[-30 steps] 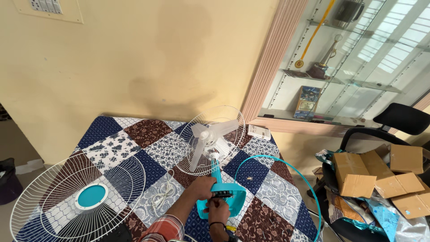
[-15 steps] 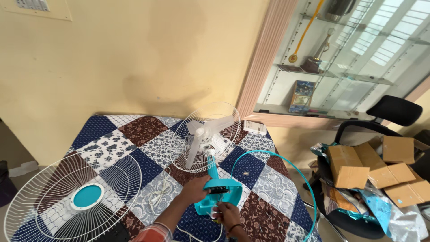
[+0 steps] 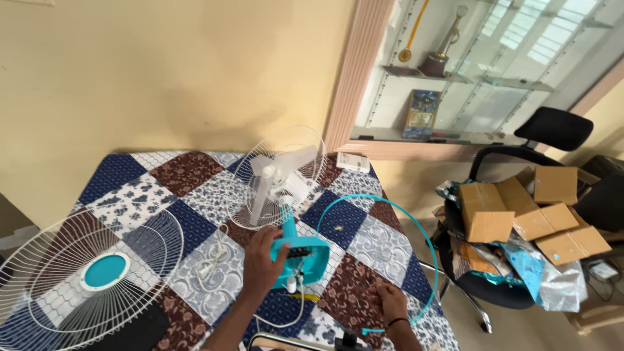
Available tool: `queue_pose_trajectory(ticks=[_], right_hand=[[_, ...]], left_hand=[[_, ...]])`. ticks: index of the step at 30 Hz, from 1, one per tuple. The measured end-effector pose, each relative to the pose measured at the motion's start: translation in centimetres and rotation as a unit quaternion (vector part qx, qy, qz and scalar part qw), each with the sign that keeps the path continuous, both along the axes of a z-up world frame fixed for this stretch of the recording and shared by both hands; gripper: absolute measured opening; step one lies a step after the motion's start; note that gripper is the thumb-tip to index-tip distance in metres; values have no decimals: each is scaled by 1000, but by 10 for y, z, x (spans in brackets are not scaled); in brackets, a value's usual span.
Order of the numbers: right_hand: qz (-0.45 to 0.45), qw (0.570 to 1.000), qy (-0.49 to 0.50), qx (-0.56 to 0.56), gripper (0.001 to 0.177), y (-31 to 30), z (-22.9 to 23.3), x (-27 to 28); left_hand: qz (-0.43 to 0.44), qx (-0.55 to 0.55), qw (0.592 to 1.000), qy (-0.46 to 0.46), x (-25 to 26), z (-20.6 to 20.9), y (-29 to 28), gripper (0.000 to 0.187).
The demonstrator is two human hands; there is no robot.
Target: The person uses a screwdriver to adjust internal components of a teal-colored fan base on a patterned table. They repeatedly tighten and loosen screws while holding the fan base steady with the other hand. A second fan and a fan cage are also visible on the table.
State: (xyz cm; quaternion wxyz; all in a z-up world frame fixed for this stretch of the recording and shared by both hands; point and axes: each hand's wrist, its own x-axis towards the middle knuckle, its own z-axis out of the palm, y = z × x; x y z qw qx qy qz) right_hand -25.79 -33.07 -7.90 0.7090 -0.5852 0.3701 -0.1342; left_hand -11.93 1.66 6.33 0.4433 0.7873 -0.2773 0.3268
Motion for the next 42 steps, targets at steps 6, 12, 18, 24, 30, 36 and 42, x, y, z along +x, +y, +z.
queue_pose_trajectory(ticks=[6,12,18,24,30,36,42], right_hand=[[11,1000,26,5,23,-38,-13,-45],[55,996,67,-32,26,-86,-11,-77],[108,980,108,-131,25,-115,-19,-86],[173,971,77,-146,23,-122,-42,-101],[206,973,33,-95,24,-106,-66,-91],[294,942,16,-160,22,-64,-72,-34],[390,872,63,-288,17,9,-61,27]], left_hand=[[-20,-14,990,139,-73,-36,-68,14],[-124,-27,916,381,-108,-107,-171,19],[-83,76,889,445,-115,-201,-215,26],[50,-84,879,466,-139,-239,-213,22],[167,-208,800,537,-166,-248,-162,22],[260,-157,784,541,-169,-232,-113,25],[268,-177,828,460,-161,-200,-80,28]])
